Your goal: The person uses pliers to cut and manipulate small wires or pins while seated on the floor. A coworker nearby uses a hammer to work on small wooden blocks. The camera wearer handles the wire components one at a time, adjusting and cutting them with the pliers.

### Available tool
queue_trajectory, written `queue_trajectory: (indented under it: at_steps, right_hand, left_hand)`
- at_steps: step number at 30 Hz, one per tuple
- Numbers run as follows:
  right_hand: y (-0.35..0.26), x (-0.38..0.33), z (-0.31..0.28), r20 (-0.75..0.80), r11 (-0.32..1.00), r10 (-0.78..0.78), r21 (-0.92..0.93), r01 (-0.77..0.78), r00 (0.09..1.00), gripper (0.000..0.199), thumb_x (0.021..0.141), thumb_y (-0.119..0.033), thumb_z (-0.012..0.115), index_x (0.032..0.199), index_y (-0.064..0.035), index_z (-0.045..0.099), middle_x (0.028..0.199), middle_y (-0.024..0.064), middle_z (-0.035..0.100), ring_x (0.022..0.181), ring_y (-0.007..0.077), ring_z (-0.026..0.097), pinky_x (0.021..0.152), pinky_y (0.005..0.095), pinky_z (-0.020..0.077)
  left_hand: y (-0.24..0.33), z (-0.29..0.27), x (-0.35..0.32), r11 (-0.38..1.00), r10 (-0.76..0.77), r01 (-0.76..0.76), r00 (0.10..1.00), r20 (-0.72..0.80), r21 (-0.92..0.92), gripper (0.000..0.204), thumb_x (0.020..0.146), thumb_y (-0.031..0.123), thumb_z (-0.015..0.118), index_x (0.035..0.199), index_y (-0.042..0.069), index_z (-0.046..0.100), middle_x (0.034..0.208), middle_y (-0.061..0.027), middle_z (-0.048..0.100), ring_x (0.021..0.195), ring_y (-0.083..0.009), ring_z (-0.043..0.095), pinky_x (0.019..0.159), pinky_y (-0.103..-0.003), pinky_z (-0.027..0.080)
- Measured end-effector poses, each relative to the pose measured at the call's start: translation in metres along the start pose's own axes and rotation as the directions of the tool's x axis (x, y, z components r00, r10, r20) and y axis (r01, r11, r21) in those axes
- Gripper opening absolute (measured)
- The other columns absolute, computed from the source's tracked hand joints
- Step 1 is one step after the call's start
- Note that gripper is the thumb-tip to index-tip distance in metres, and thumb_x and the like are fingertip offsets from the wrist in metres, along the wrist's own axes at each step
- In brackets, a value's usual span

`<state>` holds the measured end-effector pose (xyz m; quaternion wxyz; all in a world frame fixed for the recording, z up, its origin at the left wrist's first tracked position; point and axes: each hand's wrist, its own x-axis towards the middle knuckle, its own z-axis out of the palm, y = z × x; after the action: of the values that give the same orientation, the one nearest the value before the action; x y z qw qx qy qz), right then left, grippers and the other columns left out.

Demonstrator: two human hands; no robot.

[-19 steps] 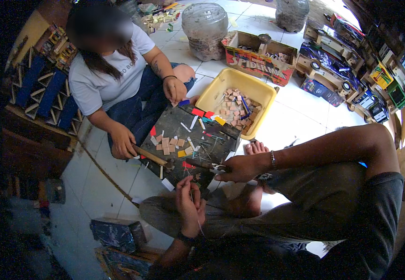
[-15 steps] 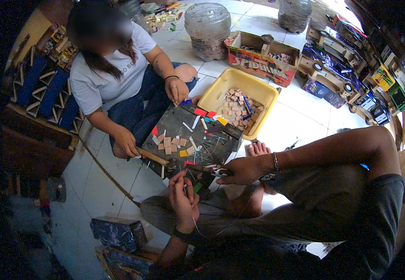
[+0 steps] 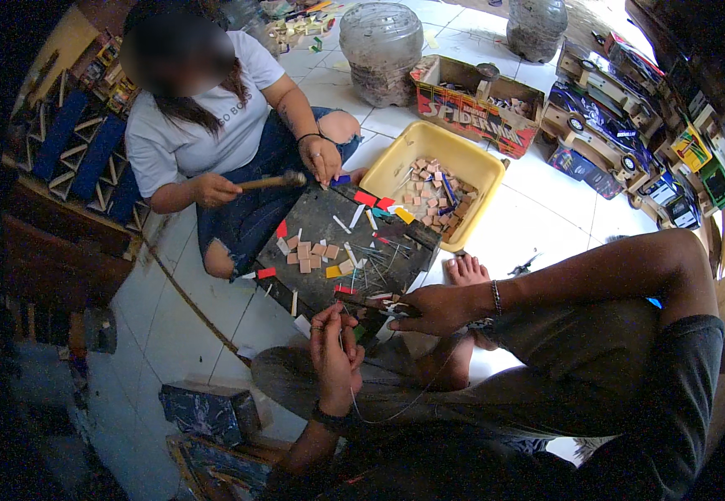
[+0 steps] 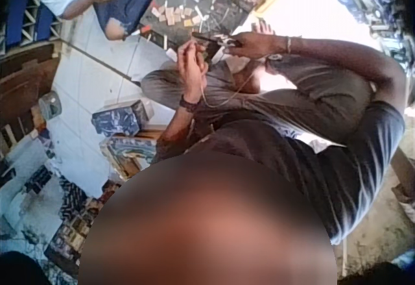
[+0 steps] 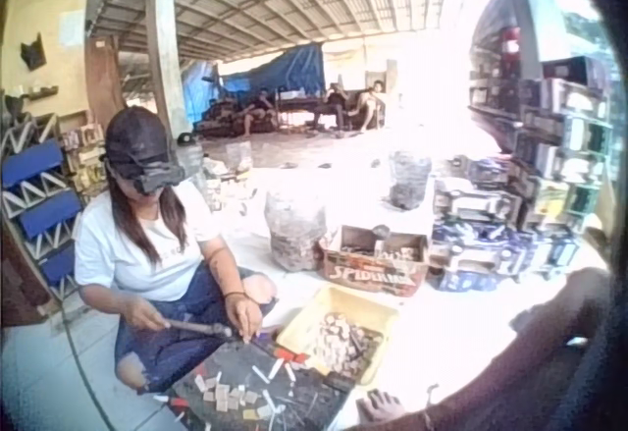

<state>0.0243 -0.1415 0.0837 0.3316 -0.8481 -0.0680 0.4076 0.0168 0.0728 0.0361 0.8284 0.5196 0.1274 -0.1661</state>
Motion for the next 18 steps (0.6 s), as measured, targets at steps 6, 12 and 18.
queue_trajectory:
  at_steps: [6,12,18]
  right_hand:
    - [0.003,0.001,0.003,-0.039,0.999,-0.026,0.022,0.026,0.999,0.066,0.085,-0.074,0.039,0.130,-0.0284,0.055,0.125,0.0212,0.056,0.126,0.0427,0.034,0.104,0.0598,0.0212]
    - [0.002,0.000,0.000,-0.094,0.982,-0.154,-0.128,0.141,0.984,0.059,0.096,-0.054,0.043,0.131,-0.0070,0.048,0.098,0.0260,0.065,0.096,0.0424,0.062,0.084,0.0459,0.0482]
    - [0.000,0.000,-0.003,-0.163,0.986,-0.129,-0.122,0.110,0.978,0.057,0.096,-0.054,0.043,0.115,-0.0021,0.057,0.093,0.0242,0.066,0.091,0.0389,0.064,0.081,0.0448,0.0495]
  left_hand:
    - [0.000,0.000,-0.001,1.000,0.003,-0.003,1.000,0.010,0.017,0.017,0.100,0.022,0.048,0.112,0.013,0.055,0.088,-0.0019,0.059,0.047,-0.0018,0.034,0.038,-0.018,0.026]
    - [-0.004,0.002,-0.002,0.999,-0.044,0.044,0.999,0.021,0.005,0.018,0.100,0.022,0.047,0.112,0.012,0.055,0.089,-0.0023,0.060,0.048,-0.0025,0.036,0.039,-0.019,0.028]
    - [0.007,0.000,-0.002,0.995,-0.081,0.077,0.995,0.063,0.056,0.022,0.100,0.025,0.046,0.115,0.009,0.053,0.092,-0.0038,0.060,0.050,-0.0037,0.041,0.040,-0.020,0.030]
